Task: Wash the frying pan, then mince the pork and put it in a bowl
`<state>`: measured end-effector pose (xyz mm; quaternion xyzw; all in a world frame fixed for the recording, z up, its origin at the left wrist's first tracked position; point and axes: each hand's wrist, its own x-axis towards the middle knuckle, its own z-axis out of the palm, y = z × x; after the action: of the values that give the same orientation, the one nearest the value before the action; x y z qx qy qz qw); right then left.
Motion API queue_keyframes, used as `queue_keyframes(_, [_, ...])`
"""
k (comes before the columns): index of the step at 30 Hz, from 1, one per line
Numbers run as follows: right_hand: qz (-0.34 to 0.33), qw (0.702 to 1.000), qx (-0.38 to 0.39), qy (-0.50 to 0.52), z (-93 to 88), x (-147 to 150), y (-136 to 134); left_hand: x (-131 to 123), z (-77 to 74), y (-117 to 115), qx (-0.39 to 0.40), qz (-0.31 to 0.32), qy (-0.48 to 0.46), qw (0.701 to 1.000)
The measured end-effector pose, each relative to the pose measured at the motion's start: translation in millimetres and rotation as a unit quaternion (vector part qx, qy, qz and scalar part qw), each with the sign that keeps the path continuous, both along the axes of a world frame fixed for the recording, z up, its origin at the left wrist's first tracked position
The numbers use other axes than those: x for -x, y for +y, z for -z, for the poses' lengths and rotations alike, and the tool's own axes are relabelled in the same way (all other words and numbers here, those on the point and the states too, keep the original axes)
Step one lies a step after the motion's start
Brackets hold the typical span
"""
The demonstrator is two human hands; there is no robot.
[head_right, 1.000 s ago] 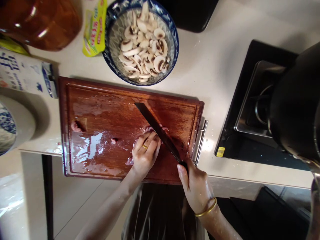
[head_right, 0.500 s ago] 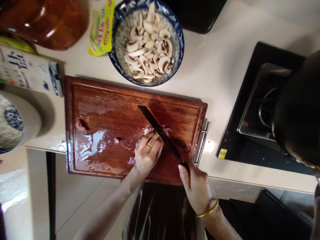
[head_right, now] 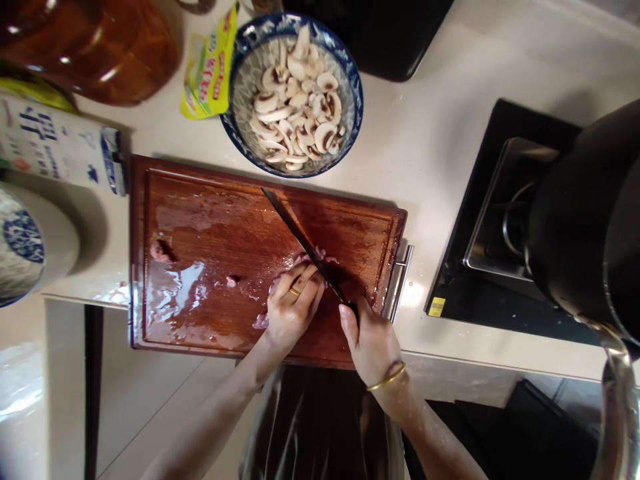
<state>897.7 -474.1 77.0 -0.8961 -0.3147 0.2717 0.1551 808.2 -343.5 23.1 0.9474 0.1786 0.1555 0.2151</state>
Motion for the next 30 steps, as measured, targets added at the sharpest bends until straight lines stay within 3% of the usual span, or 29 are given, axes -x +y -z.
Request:
queue_keyframes(10, [0.006,0.999,-0.022,0.023,-21.6,6,-20,4,-0.9,-2,0.035,-0.026,-0.032,0.999])
queue_keyframes(19, [-0.048,0.998,0.027,-0.041,-21.9,21,-39,-1,-2.1,-2,0.01,-0.042,-0.033,0.999])
queue_keyframes(24, [-0.077,0.992,0.05,-0.087,-14.9,23,-31,0,-2.6,-2,-0.004,-0.038,-0.031,0.999])
queue_keyframes(30, [-0.028,0.998,0.047,-0.02,-9.3,9,-23,3,-2.4,-2,0.034,-0.023,-0.024,0.999])
